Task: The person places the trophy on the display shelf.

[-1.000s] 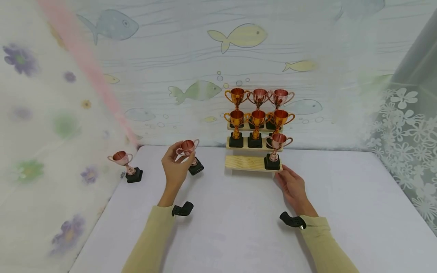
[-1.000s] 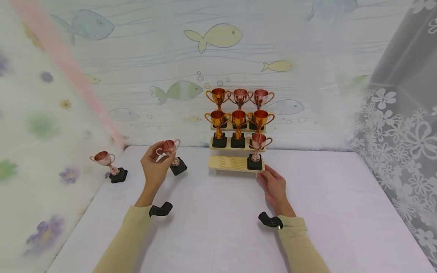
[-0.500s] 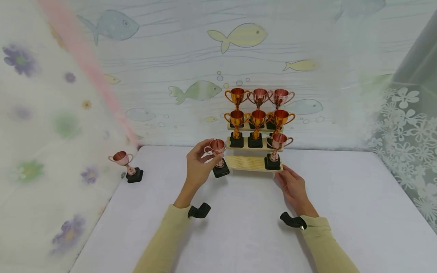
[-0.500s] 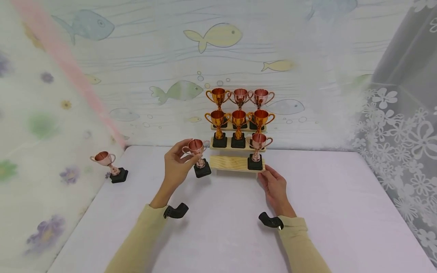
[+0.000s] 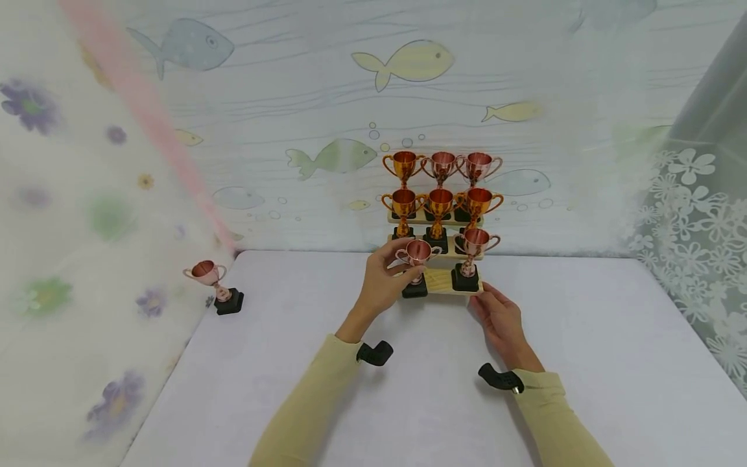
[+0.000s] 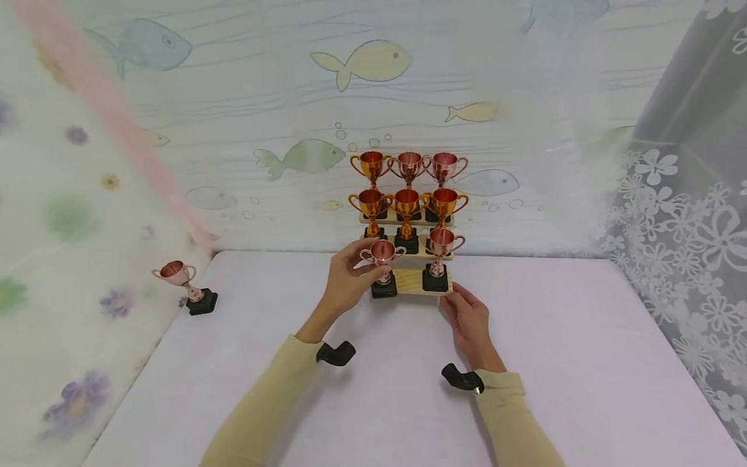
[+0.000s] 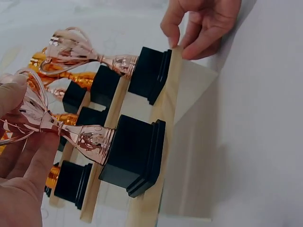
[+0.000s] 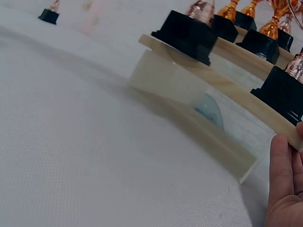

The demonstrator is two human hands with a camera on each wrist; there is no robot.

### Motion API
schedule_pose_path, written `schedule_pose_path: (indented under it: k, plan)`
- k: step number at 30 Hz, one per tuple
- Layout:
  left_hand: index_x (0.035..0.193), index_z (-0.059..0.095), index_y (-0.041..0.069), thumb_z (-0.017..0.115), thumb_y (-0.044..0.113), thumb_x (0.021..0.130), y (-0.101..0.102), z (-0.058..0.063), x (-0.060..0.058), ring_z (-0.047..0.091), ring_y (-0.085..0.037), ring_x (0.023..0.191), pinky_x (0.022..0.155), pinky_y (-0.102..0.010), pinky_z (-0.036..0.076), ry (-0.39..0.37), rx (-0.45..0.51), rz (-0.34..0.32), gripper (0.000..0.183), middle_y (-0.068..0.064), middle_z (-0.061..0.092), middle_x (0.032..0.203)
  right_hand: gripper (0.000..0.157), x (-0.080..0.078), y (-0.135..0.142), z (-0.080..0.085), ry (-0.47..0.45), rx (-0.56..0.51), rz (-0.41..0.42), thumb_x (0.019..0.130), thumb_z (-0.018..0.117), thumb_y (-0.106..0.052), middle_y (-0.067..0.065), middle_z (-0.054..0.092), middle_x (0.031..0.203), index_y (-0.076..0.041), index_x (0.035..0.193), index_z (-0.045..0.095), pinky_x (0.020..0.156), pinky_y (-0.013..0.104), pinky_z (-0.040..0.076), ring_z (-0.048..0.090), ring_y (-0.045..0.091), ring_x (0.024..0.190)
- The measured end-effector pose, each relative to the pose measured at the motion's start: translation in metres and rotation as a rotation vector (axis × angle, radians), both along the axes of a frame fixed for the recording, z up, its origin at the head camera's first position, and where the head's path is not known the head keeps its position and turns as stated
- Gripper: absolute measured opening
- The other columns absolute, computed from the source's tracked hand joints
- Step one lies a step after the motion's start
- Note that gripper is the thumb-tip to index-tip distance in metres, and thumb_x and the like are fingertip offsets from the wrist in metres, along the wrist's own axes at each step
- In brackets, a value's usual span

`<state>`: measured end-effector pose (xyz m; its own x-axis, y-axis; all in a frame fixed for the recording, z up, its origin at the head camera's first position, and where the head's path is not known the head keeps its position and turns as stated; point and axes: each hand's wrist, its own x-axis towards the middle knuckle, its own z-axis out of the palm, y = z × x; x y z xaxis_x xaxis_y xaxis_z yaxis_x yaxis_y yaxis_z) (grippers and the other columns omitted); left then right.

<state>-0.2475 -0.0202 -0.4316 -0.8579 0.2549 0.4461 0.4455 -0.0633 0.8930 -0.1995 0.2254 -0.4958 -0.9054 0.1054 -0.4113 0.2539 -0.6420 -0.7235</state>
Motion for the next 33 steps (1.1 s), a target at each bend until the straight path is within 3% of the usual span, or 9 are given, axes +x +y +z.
schedule_pose_path:
  k: [5, 13, 27, 33]
  plan:
    - [0.132, 0.061, -0.004, 0.077, -0.006, 0.086, 0.012, 0.0, -0.004, 0.059, -0.014, 0.097, 0.092, -0.052, 0.059, -0.013, 0.013, -0.015, 0.049, -0.023, 0.061, 0.122, 0.03, 0.0, 0.0, 0.001, -0.019, -0.014, 0.003, 0.103, 0.053, -0.005, -0.004, 0.064, 0.116, -0.009, 0.133, 0.052, 0.095, 0.017, 0.054, 0.067, 0.004, 0.101]
    - [0.134, 0.059, -0.003, 0.076, -0.002, 0.088, 0.023, 0.0, -0.01, 0.063, -0.014, 0.095, 0.09, -0.033, 0.061, -0.029, -0.018, -0.003, 0.048, -0.022, 0.062, 0.114, 0.041, -0.002, 0.0, 0.002, -0.043, -0.001, 0.012, 0.104, 0.049, -0.006, 0.002, 0.05, 0.136, -0.008, 0.145, 0.043, 0.098, 0.017, 0.052, 0.065, 0.004, 0.105]
    - [0.136, 0.059, -0.001, 0.076, -0.003, 0.088, 0.034, -0.003, -0.017, 0.066, -0.018, 0.093, 0.086, -0.036, 0.062, -0.014, -0.007, 0.005, 0.051, -0.024, 0.065, 0.107, 0.042, -0.001, -0.001, 0.001, -0.034, 0.018, 0.0, 0.104, 0.052, -0.006, -0.002, 0.058, 0.122, -0.006, 0.145, 0.045, 0.098, 0.018, 0.052, 0.065, 0.004, 0.104]
    - [0.136, 0.06, 0.0, 0.076, -0.001, 0.089, 0.036, -0.004, -0.02, 0.064, -0.013, 0.092, 0.086, -0.035, 0.062, -0.009, 0.001, 0.005, 0.05, -0.023, 0.065, 0.107, 0.043, -0.003, 0.0, 0.0, -0.039, 0.011, 0.001, 0.104, 0.05, -0.006, 0.0, 0.054, 0.131, -0.008, 0.147, 0.043, 0.099, 0.018, 0.052, 0.063, 0.005, 0.107]
